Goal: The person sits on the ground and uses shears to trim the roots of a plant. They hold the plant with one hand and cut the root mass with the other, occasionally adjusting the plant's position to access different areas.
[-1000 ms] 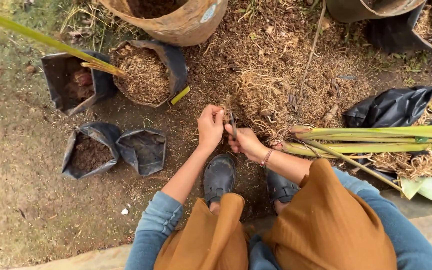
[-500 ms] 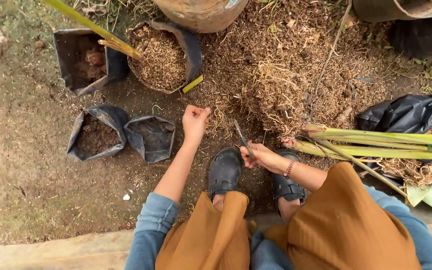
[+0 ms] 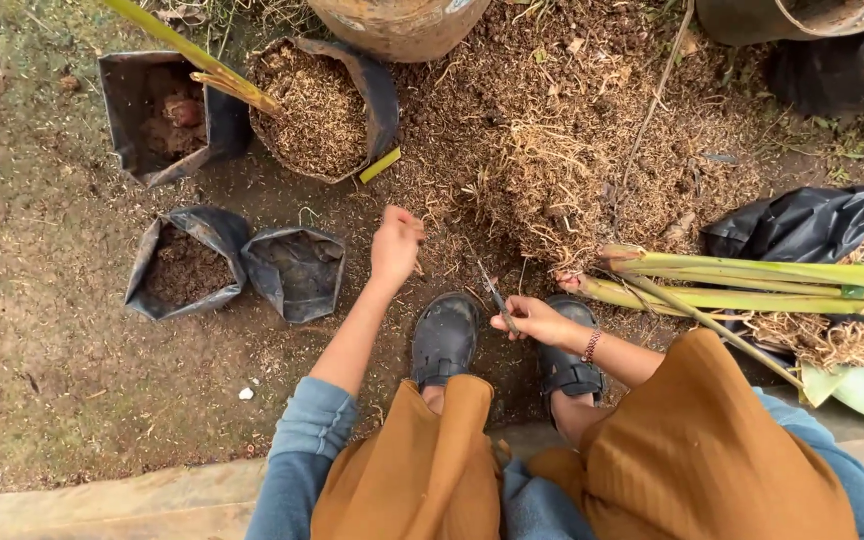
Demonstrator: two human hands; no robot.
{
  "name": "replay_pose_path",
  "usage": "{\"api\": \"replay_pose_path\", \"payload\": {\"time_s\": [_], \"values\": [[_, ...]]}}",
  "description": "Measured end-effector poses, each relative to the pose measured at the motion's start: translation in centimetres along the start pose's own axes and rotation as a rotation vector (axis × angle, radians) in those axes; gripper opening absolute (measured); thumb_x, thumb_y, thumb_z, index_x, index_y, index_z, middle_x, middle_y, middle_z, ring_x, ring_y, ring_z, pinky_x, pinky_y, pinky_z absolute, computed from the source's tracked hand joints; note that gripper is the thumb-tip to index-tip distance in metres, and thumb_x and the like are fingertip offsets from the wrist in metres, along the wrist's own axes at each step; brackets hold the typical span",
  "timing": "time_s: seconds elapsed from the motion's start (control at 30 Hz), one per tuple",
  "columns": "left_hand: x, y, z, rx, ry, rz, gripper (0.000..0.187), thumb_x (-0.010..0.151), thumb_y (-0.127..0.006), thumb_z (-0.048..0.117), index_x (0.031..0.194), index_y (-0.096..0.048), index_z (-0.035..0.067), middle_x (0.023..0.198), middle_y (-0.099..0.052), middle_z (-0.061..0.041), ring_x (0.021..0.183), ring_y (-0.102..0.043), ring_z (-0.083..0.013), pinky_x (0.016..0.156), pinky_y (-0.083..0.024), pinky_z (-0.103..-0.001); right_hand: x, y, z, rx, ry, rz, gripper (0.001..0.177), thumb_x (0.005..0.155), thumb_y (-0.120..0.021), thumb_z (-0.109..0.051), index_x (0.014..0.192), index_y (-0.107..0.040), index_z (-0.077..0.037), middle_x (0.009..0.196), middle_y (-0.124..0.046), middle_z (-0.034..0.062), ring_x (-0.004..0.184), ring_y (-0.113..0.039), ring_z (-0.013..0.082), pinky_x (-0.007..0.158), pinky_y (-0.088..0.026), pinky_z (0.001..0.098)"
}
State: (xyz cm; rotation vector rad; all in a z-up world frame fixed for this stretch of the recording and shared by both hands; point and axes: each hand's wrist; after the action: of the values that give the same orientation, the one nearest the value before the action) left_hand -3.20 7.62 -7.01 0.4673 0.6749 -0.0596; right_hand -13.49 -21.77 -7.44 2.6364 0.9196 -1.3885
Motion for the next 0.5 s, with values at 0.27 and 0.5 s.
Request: {"api": "replay_pose_path", "payload": {"time_s": [0.27,0.5], "values": [[-2.2,1.2,3.4,0.145,0.037,0.049,0.019,0.097,-0.059,0.030,0.105,-0.061,0.012,0.075,-0.064,-0.008,0.082,-0.070,-0.0354,0.077,-0.053,-0.049,-1.2,0.5,0.0,-0.063,0.004,-0.027,0.045,0.077,-0.090,-0.040,0.087,-0.066,-0.003,0.070,-0.066,0.0077,0.064,-0.070,0.0158,0.057,-0.054,0.0241],[-1.1,0.4,4.0,0.512,-0.148,0.105,0.011,0.100,-0.060,0.019,0.096,-0.060,0.009,0.100,-0.057,-0.011,0.086,-0.071,-0.0464,0.079,-0.057,-0.055,-2.7,1.3,-0.6,-0.178,0.069,-0.089,0.047,0.080,-0.091,-0.040,0.093,-0.065,-0.002,0.075,-0.069,0.0119,0.067,-0.069,0.0193,0.061,-0.055,0.0292]]}}
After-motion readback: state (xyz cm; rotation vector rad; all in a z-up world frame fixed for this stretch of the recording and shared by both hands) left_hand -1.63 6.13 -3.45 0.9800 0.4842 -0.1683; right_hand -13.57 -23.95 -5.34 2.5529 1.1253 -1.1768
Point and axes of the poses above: each hand's wrist, its own x-axis towards the middle knuckle, its own y-axis out of the back of the hand, z = x × y
